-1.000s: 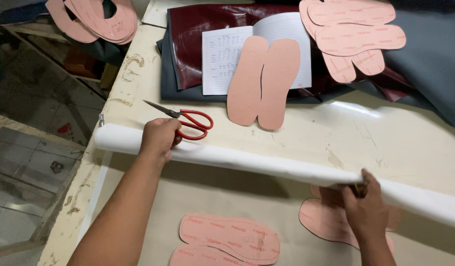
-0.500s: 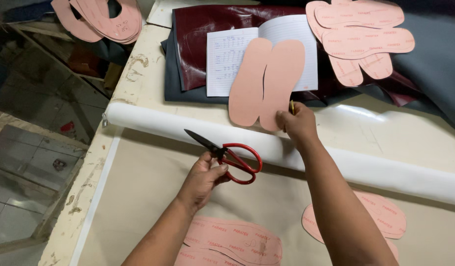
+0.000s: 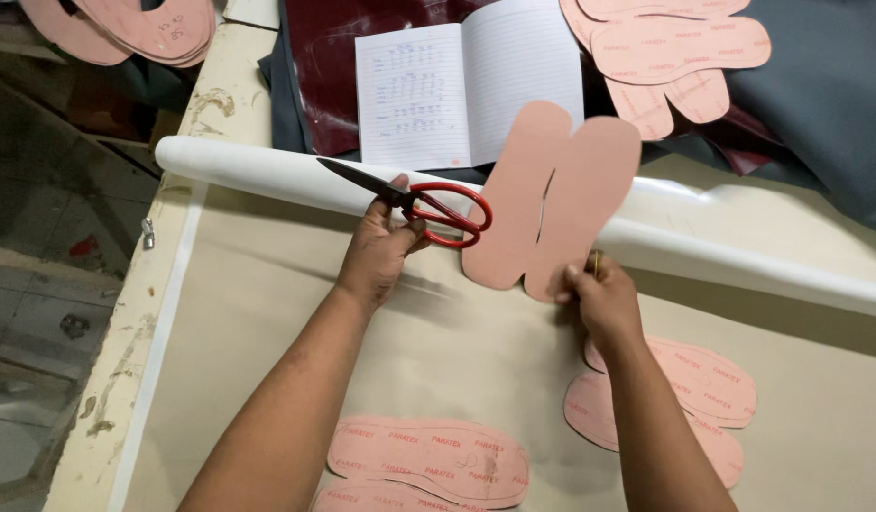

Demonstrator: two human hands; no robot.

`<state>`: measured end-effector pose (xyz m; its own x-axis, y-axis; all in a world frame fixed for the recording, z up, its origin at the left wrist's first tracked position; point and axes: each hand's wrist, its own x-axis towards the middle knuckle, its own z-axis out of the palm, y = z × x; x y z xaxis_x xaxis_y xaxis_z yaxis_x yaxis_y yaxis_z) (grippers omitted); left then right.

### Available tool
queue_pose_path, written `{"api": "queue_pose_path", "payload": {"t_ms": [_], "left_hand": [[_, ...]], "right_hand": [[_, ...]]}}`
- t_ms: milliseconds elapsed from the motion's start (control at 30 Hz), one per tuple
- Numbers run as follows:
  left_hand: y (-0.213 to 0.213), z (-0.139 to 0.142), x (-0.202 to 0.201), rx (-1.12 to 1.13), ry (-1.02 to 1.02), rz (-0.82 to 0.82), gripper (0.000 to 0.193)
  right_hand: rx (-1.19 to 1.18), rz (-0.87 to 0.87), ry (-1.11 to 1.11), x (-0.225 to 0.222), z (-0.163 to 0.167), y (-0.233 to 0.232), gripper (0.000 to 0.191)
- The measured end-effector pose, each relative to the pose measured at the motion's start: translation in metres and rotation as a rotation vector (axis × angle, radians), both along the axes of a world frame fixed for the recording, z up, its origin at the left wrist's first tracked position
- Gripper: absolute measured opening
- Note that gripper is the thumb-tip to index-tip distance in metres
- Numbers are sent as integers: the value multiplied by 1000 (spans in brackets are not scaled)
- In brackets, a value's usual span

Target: The person traces around pink insole-shaped paper patterns with a pen onto a large sheet of paper on the worktable, holding each pattern steady with the other hand. They then move the traced patterns aside and stack them with other cut patterns near a notebook and scissors.

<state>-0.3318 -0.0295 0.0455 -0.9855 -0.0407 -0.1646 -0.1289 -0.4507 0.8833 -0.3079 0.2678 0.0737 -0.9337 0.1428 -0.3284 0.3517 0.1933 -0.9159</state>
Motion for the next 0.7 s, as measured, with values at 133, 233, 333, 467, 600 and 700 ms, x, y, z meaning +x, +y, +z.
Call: {"api": "queue_pose_path", "payload": {"t_ms": [133,233,333,467,600,700], "left_hand": [[18,-10,8,-183,-9,-38,29],[32,-12,10,-395,-22,-66,31],[43,-12,5,-540,-95,-30,31],[59,-7,-9,-605,-107,104,29],[67,-6,2,-477,-148,127,37],[61,-3,15,-441,-68,122,43]], "right_hand": [[-82,-59,90,-59,7,-1,10],[-44,-122,98,-82,23,-1,19],[84,-141,163,-72,27,6,33],[159,-234,329,-19,15,42,40],[353,-403,101,82,-3,95,41],[648,-447,-37,162,-12,125,56]]}}
